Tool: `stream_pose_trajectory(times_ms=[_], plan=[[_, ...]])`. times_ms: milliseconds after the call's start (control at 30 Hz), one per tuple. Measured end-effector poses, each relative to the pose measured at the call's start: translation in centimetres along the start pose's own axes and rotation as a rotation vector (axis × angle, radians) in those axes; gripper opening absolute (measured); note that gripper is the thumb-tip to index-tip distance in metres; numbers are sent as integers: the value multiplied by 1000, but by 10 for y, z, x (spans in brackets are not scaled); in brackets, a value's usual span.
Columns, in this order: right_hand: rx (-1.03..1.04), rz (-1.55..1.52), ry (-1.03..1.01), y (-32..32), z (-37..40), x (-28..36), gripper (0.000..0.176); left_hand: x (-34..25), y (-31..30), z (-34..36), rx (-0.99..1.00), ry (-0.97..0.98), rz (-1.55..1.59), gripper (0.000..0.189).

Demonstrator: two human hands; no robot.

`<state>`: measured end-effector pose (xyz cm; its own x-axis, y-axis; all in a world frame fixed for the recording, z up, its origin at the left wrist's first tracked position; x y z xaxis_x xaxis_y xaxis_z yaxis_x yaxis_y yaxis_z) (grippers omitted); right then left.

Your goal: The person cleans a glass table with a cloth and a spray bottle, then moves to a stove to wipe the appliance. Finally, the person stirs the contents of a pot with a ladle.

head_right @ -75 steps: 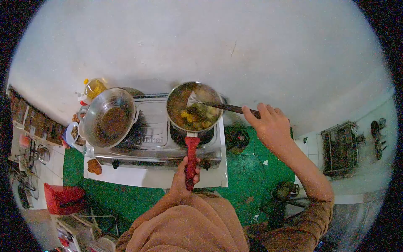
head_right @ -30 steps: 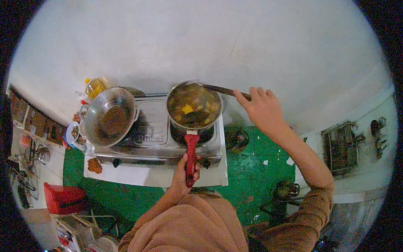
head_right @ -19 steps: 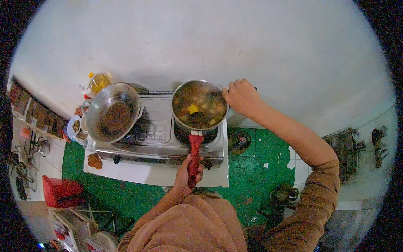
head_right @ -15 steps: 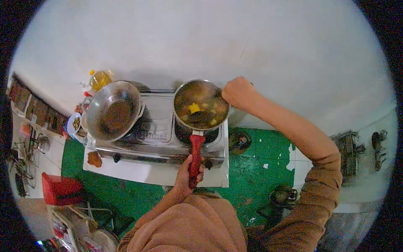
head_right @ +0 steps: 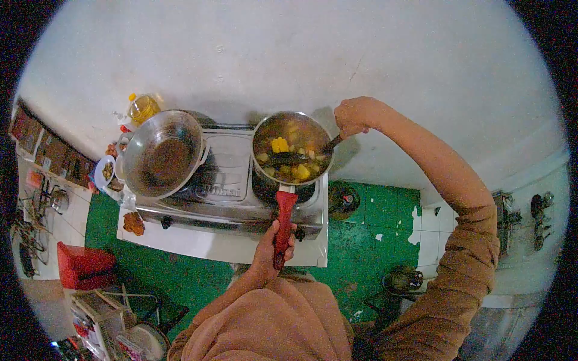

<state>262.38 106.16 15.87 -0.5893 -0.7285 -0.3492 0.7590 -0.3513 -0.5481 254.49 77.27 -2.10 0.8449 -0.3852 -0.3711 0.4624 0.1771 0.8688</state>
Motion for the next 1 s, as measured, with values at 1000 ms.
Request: stream_pose_trajectory(times_ms=[1000], plan=[[-555,68,104,55,104,22,23,-1,0,-1,-17,-24,-24,45]])
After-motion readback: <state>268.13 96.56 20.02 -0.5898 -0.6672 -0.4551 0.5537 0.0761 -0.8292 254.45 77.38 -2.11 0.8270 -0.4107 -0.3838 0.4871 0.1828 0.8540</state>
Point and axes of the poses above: each hand's wrist, its own z-axis away from the middle knuckle, its own y-axis out of the palm, x = y × z, the point moved 3 cm from there along -z, towards the middle knuckle, and after that the axes turned 9 degrees about x, right-handed, at the moved point
